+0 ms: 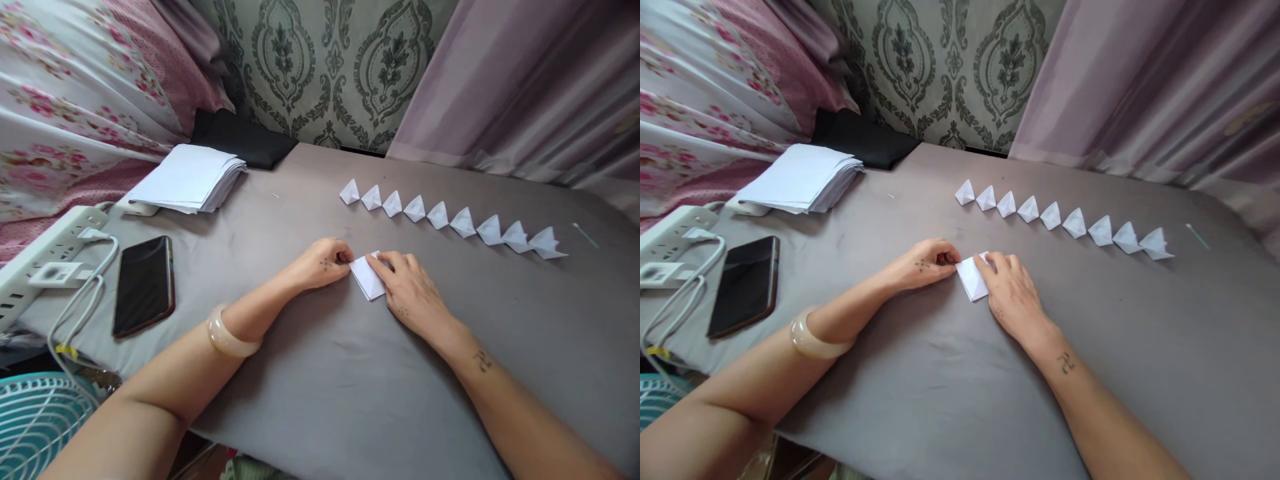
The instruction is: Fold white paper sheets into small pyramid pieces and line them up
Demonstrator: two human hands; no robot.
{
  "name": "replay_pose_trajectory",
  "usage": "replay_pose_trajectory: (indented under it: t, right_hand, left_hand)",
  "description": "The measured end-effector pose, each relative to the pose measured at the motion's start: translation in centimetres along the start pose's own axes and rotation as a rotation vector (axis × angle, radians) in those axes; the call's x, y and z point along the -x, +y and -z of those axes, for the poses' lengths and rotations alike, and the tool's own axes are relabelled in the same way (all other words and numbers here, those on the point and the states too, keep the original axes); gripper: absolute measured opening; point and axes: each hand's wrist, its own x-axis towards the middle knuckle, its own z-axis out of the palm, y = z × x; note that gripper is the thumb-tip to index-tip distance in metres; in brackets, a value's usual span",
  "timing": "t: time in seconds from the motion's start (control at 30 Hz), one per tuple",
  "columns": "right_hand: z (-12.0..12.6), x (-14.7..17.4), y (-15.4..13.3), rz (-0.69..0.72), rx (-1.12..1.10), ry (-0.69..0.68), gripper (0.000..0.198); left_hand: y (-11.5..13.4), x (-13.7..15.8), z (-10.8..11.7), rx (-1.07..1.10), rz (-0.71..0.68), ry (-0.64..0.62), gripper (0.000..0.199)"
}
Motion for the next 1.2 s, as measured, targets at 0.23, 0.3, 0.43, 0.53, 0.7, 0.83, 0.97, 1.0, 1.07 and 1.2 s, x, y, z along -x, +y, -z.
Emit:
replay_pose_trajectory:
  t: [0.23, 0.3, 0.43, 0.53, 0.7, 0.83, 0.97, 1.0, 1.07, 1.2]
  right_hand:
    - [0.1, -0.1, 0.0, -0.001, 0.008, -0.030, 0.058]
    - [0.2, 0.0, -0.1, -0.001, 0.014, -0.040, 0.060]
    - [0.4, -0.1, -0.3, 0.000, 0.059, -0.049, 0.062]
    - [0.5, 0.0, -0.4, 0.009, 0.081, -0.045, 0.062]
    - [0.2, 0.1, -0.3, 0.040, 0.080, -0.024, 0.064]
    - [0.1, 0.0, -0.2, 0.054, 0.113, -0.012, 0.062]
    - [0.3, 0.0, -0.3, 0.046, 0.072, -0.019, 0.064]
    - [0.3, 0.0, -0.3, 0.044, 0.065, -0.026, 0.064]
    - [0.5, 0.0, -0.4, 0.040, 0.065, -0.046, 0.064]
    - [0.6, 0.1, -0.6, 0.033, 0.085, -0.070, 0.065]
  left_hand:
    - [-0.8, -0.3, 0.2, 0.058, 0.021, -0.047, 0.024]
    - [-0.7, -0.3, 0.2, 0.056, 0.053, -0.053, 0.026]
    - [-0.2, -0.3, 0.2, 0.037, 0.106, -0.025, 0.021]
    - [0.2, -0.3, 0.0, 0.029, 0.132, 0.009, 0.022]
    - [0.2, -0.3, 0.0, 0.018, 0.121, 0.004, 0.018]
    - [0.1, -0.4, 0.0, 0.005, 0.113, -0.008, 0.017]
    - [-0.2, -0.5, 0.0, -0.014, 0.100, -0.014, 0.017]
    - [-0.3, -0.5, 0.0, -0.020, 0.092, -0.014, 0.017]
    - [-0.5, -0.5, 0.0, -0.029, 0.079, -0.014, 0.018]
    - [-0.7, -0.6, 0.1, -0.016, 0.083, -0.031, 0.016]
